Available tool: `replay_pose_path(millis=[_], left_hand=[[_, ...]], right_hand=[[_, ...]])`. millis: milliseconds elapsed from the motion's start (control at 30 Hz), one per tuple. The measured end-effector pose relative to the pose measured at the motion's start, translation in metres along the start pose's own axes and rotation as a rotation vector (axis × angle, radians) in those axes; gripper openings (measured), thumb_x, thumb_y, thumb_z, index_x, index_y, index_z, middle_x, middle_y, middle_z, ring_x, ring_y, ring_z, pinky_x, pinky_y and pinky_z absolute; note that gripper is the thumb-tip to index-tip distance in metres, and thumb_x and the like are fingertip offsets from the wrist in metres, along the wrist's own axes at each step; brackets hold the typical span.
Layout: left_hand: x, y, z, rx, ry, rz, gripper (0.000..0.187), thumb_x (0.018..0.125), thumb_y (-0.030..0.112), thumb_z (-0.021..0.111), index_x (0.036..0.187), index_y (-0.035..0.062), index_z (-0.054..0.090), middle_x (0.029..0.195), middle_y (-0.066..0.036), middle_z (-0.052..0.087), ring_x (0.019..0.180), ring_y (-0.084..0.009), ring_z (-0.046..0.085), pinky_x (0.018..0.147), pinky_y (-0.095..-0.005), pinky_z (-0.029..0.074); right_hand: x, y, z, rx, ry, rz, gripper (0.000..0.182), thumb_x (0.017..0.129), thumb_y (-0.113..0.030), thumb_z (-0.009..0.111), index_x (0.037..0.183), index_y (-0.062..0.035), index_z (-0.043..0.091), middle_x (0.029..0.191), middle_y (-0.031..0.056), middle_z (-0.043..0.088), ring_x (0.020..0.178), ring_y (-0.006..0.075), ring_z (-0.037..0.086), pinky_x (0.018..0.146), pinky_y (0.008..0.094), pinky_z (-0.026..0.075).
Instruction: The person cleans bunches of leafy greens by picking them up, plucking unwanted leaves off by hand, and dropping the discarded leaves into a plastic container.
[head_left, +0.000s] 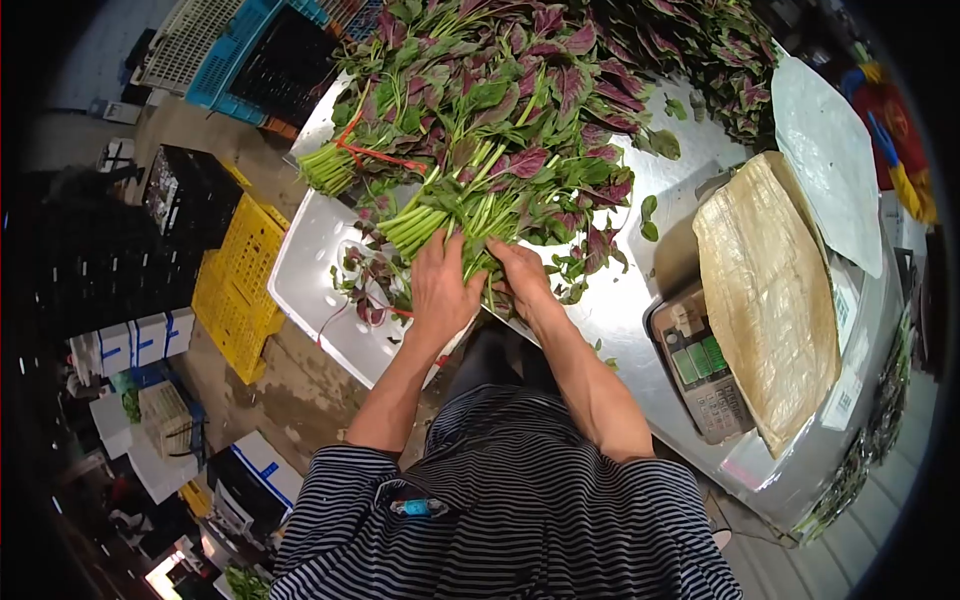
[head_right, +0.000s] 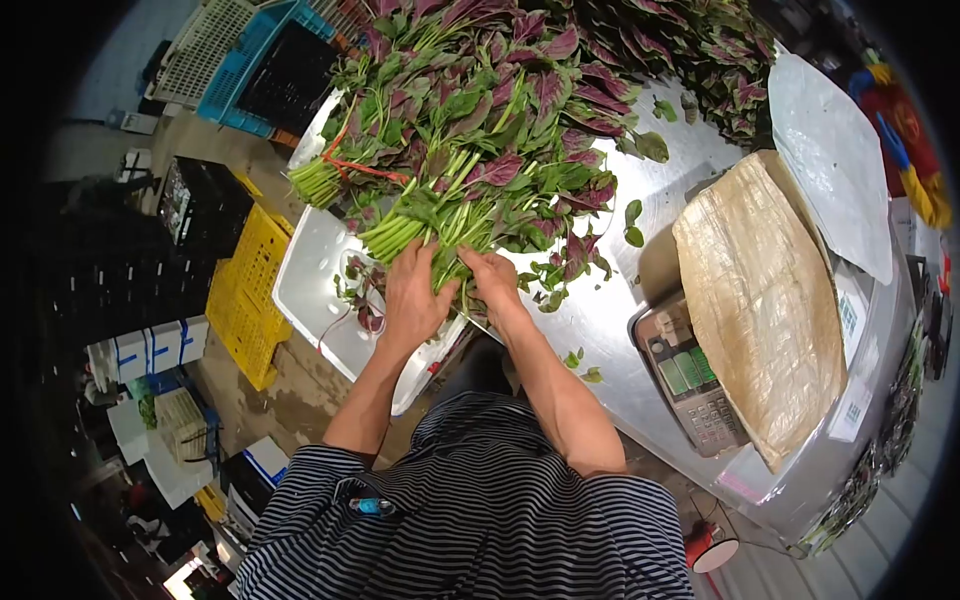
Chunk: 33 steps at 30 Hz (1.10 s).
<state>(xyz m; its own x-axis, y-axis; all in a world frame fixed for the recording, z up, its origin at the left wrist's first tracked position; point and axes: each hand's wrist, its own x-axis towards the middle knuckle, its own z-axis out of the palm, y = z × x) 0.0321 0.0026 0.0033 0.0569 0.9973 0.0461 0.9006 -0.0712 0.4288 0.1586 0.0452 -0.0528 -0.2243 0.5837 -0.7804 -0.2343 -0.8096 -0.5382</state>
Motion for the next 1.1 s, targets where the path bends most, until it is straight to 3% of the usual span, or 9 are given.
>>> replay_pose_path(millis=[167, 267, 533, 767, 867, 900, 1000, 1067, 1100], left_hand=[[0.012, -0.003, -0.008, -0.262, -0.08, -0.136, 0.058, 0.074, 0.016, 0.068, 0.122, -0.0037, 0.044, 0.115, -0.028, 0.051, 0.102, -0.0426, 0.048, 0.089, -0.0469, 0.038], [0.012, -0.004, -0.011, -0.323, -0.114, -0.156, 0.06, 0.074, 0.017, 0.068, 0.124, -0.0038, 0.041, 0.114, -0.028, 0.053, 0.101, -0.0425, 0.05, 0.088, -0.0466, 0.039], [0.012, -0.003, -0.025, -0.417, -0.154, -0.066, 0.063, 0.077, 0.02, 0.066, 0.128, -0.0016, 0.036, 0.118, -0.026, 0.053, 0.109, -0.0401, 0.052, 0.093, -0.0448, 0.04], [0.013, -0.009, -0.043, -0.62, -0.186, -0.071, 0.057, 0.078, 0.014, 0.065, 0.126, -0.002, 0.039, 0.115, -0.024, 0.056, 0.109, -0.0356, 0.055, 0.094, -0.0409, 0.042], [0.013, -0.025, -0.055, -0.978, -0.323, -0.077, 0.05, 0.079, 0.007, 0.064, 0.123, -0.0034, 0.042, 0.111, -0.023, 0.059, 0.108, -0.0323, 0.057, 0.092, -0.0363, 0.044], [0.014, -0.035, -0.057, -0.983, -0.327, -0.079, 0.05, 0.079, 0.007, 0.064, 0.123, -0.0034, 0.042, 0.111, -0.023, 0.059, 0.108, -0.0323, 0.057, 0.092, -0.0363, 0.044], [0.027, -0.068, -0.059, -0.788, -0.079, -0.12, 0.049, 0.079, 0.002, 0.063, 0.123, -0.003, 0.044, 0.109, -0.021, 0.06, 0.106, -0.0286, 0.059, 0.091, -0.0321, 0.045], [0.047, -0.083, -0.057, -0.395, 0.039, 0.017, 0.054, 0.077, 0.01, 0.067, 0.126, -0.0008, 0.044, 0.11, -0.021, 0.061, 0.103, -0.0308, 0.06, 0.09, -0.0355, 0.046], [0.05, -0.087, -0.053, -0.393, 0.041, 0.013, 0.054, 0.077, 0.01, 0.067, 0.126, -0.0008, 0.044, 0.11, -0.021, 0.061, 0.103, -0.0308, 0.06, 0.09, -0.0355, 0.046]], right_hand=[[0.004, 0.0, 0.021, 0.099, -0.002, -0.19, 0.039, 0.081, -0.025, 0.069, 0.106, 0.0042, 0.06, 0.094, 0.0102, 0.064, 0.083, 0.0182, 0.061, 0.071, 0.0301, 0.049], [0.009, 0.006, 0.03, 0.353, -0.083, -0.266, 0.038, 0.081, -0.023, 0.069, 0.106, 0.0046, 0.06, 0.094, 0.0102, 0.064, 0.082, 0.0191, 0.062, 0.071, 0.0304, 0.051], [0.009, -0.008, 0.033, 0.379, -0.068, -0.022, 0.033, 0.08, -0.018, 0.068, 0.104, 0.0037, 0.062, 0.096, 0.011, 0.064, 0.078, 0.0192, 0.063, 0.068, 0.0306, 0.053], [0.032, 0.002, 0.021, 0.373, -0.123, -0.008, 0.031, 0.078, -0.013, 0.065, 0.102, 0.0069, 0.062, 0.089, 0.0128, 0.065, 0.07, 0.021, 0.064, 0.063, 0.0322, 0.055], [0.028, -0.003, 0.016, 0.368, -0.128, 0.015, 0.03, 0.078, -0.01, 0.064, 0.102, 0.0083, 0.061, 0.088, 0.0144, 0.065, 0.069, 0.0223, 0.065, 0.063, 0.0327, 0.056], [0.023, -0.007, 0.017, 0.364, -0.129, 0.035, 0.03, 0.078, -0.009, 0.064, 0.101, 0.0089, 0.061, 0.088, 0.0152, 0.066, 0.069, 0.0231, 0.066, 0.063, 0.033, 0.057], [0.019, -0.008, 0.015, 0.37, -0.14, 0.058, 0.029, 0.078, -0.008, 0.063, 0.101, 0.0096, 0.061, 0.089, 0.0164, 0.066, 0.071, 0.0244, 0.067, 0.064, 0.0339, 0.058], [0.02, -0.011, 0.018, 0.387, -0.19, 0.039, 0.028, 0.078, -0.006, 0.062, 0.101, 0.0098, 0.061, 0.091, 0.0172, 0.066, 0.073, 0.0258, 0.067, 0.067, 0.0351, 0.059], [0.02, -0.012, 0.021, 0.384, -0.193, 0.042, 0.028, 0.078, -0.006, 0.062, 0.101, 0.0098, 0.061, 0.091, 0.0172, 0.066, 0.073, 0.0258, 0.067, 0.067, 0.0351, 0.059]])
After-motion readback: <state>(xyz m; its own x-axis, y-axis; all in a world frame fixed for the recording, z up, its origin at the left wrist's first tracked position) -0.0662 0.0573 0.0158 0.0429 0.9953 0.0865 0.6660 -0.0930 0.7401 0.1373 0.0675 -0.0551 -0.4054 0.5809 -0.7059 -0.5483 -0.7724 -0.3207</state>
